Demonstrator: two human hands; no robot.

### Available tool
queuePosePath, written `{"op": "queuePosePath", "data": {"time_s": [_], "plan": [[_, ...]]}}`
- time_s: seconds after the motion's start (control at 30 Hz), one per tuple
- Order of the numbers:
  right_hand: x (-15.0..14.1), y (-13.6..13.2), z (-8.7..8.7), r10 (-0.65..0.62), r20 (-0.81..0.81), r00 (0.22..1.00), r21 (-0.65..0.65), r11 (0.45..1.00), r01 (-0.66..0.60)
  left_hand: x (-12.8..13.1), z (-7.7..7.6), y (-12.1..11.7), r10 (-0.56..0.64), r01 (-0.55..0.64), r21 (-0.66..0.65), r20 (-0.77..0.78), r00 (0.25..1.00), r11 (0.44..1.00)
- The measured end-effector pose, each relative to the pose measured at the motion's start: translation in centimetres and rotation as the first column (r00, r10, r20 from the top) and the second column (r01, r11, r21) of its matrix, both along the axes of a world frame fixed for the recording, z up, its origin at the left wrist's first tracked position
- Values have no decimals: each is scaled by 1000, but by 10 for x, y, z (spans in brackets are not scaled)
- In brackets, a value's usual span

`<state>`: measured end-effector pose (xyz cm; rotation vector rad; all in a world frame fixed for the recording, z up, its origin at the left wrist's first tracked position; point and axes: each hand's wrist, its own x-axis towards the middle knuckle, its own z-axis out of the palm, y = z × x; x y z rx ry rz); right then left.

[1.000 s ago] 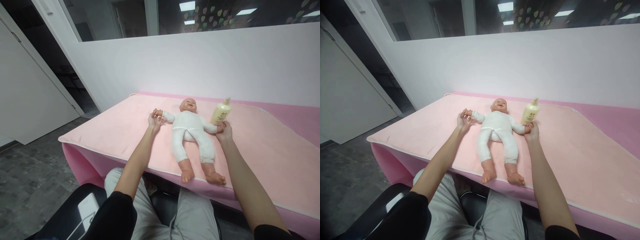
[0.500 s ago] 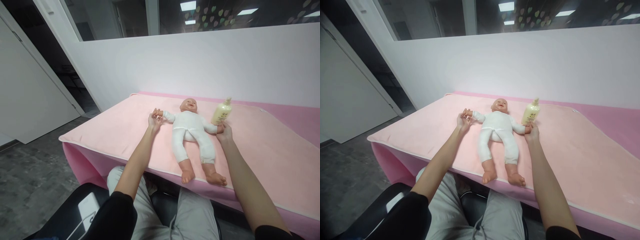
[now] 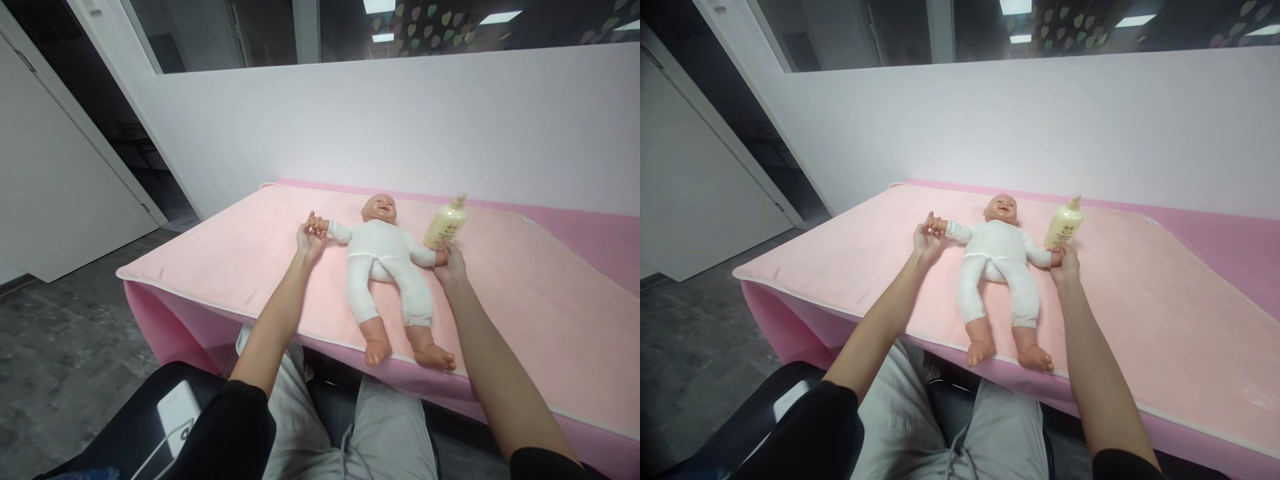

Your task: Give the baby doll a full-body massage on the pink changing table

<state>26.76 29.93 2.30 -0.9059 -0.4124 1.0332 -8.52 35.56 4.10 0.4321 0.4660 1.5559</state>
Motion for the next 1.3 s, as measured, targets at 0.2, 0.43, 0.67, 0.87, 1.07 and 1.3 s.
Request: {"op": "queuePosePath", "data": {"time_s": [0.2,0.43,0.67,0.87,1.07,1.3], "plan": [[-4,-2,2,-26,-27,999,51,998,27,-1,-1,0,-30,31,45,-15,999,999],[-7,-3,2,-48,-48,998,36,998,50,-3,1,0,-15,16,49,-22,1000,999],[-9,-4,4,-69,-55,996,3,998,69,-4,2,-1,-9,10,36,-37,999,999],[-3,0,-1,-75,1,997,1,997,75,-1,2,-5,-45,54,84,-104,994,995],[-3,-1,3,-47,3,999,-19,999,48,0,6,-7,-72,86,77,-170,983,993],[-5,0,5,-57,-31,998,-16,998,57,0,4,-6,-99,120,92,-203,974,989]]}}
